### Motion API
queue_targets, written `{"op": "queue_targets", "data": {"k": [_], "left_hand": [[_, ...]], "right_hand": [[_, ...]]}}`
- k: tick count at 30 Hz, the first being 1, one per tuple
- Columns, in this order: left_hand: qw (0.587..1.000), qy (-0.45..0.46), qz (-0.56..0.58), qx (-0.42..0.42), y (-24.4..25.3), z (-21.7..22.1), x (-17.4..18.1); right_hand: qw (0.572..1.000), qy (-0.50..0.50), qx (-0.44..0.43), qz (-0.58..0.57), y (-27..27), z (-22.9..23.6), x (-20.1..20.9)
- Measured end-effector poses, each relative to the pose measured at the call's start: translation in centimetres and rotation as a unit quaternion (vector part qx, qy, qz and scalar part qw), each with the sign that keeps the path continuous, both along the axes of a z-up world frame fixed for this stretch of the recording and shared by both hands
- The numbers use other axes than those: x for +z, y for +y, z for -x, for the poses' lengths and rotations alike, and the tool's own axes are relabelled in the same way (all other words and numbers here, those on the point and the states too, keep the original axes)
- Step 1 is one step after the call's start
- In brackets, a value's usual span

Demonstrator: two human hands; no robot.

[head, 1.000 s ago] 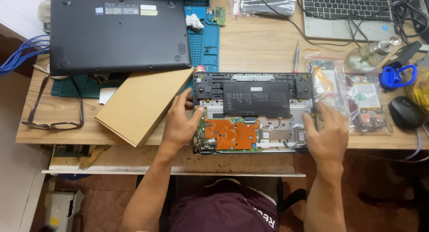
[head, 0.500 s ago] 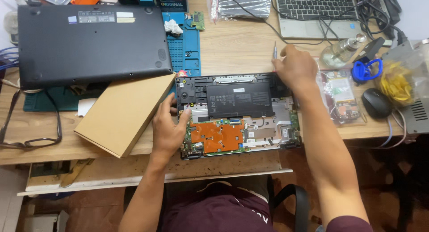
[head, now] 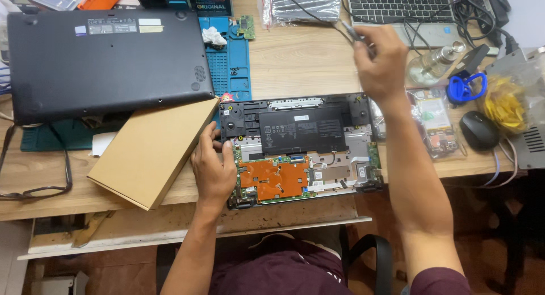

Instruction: The person disassembles a laptop by removing the back cover and unscrewing internal components. They use a screwdriver to remove screws from the battery and other parts, then lift out the battery and place it on the desk. Finally, they open a box containing a new battery and remove it from its packaging.

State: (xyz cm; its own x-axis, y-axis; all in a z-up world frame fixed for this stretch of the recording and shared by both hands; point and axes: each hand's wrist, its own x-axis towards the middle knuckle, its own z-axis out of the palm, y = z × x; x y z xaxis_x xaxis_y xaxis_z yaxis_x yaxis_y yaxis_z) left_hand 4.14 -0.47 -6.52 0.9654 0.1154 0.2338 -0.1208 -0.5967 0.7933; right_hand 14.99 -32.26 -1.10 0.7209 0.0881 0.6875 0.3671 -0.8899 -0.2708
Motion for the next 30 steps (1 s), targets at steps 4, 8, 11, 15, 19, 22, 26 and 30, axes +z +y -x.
{"op": "queue_targets", "data": {"k": [4,8,11,15,19,22,26,30], "left_hand": [[1.000,-0.010,-0.009,-0.007,0.1,-0.2,-0.1],[1.000,-0.020,-0.009,0.001,-0.1,-0.3,-0.2],[0.999,-0.030,-0.016,0.003,-0.1,-0.4,-0.7],[0.999,-0.028,-0.016,0.003,0.0,-0.4,-1.1],[0.997,-0.058,-0.049,0.006,-0.4,-0.5,-0.6],[0.996,-0.058,-0.064,0.008,-0.6,-0.3,0.1],[0.996,-0.056,-0.064,0.008,-0.7,-0.3,0.4],[0.996,-0.051,-0.067,0.010,-0.7,-0.3,0.2]], "right_hand": [[0.987,0.059,0.077,-0.126,-0.4,6.5,3.6],[0.967,0.114,-0.002,-0.227,-2.2,11.0,0.3],[0.969,0.094,-0.020,-0.229,-2.0,12.8,-0.4],[0.977,0.092,-0.011,-0.193,-1.5,12.8,0.2],[0.992,0.091,0.019,-0.083,-1.3,11.4,1.1],[0.993,0.110,0.028,-0.027,-1.1,11.0,1.5],[0.988,0.154,0.026,0.011,-0.1,10.5,3.2],[0.984,0.176,0.015,0.027,-0.2,10.3,3.2]]}}
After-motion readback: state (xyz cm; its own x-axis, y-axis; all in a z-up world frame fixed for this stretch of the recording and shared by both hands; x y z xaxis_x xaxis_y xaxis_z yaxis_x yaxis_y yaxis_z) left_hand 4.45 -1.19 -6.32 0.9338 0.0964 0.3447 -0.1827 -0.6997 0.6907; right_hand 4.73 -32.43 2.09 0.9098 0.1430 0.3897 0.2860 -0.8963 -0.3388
